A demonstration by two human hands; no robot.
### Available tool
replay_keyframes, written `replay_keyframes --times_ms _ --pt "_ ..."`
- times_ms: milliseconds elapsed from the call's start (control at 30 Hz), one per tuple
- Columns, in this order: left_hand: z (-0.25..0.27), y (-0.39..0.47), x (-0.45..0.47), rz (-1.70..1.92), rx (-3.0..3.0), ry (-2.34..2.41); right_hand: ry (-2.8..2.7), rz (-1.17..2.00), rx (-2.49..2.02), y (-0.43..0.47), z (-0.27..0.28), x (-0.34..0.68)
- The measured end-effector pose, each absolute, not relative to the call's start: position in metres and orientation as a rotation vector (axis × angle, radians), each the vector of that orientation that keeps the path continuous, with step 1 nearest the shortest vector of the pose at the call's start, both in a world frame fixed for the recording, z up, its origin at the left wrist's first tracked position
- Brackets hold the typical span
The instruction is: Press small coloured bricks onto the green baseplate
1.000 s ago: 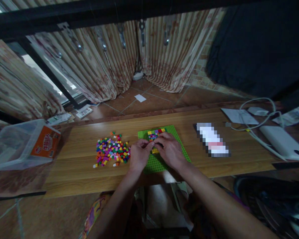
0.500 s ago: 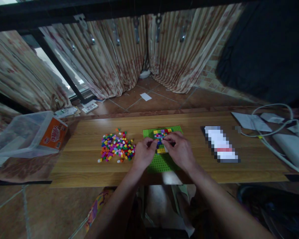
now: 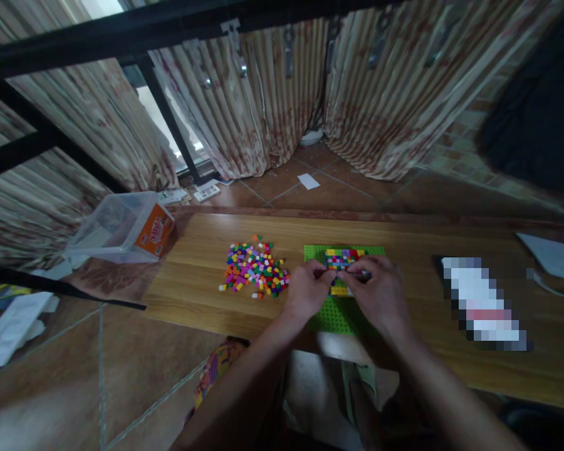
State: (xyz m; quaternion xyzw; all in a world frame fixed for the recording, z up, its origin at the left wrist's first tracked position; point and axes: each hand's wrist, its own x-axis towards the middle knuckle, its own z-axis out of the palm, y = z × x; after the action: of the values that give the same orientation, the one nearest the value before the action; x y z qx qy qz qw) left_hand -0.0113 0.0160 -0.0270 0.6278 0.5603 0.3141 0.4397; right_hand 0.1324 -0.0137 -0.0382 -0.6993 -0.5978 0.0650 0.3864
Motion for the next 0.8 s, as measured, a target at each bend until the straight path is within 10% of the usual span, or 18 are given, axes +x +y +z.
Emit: replay_keyframes --times_ms 800 --pt "-0.039 0.019 -0.010 0.794 1.569 1.384 -1.538 0.218 -1.740 -0.011 -0.039 0.138"
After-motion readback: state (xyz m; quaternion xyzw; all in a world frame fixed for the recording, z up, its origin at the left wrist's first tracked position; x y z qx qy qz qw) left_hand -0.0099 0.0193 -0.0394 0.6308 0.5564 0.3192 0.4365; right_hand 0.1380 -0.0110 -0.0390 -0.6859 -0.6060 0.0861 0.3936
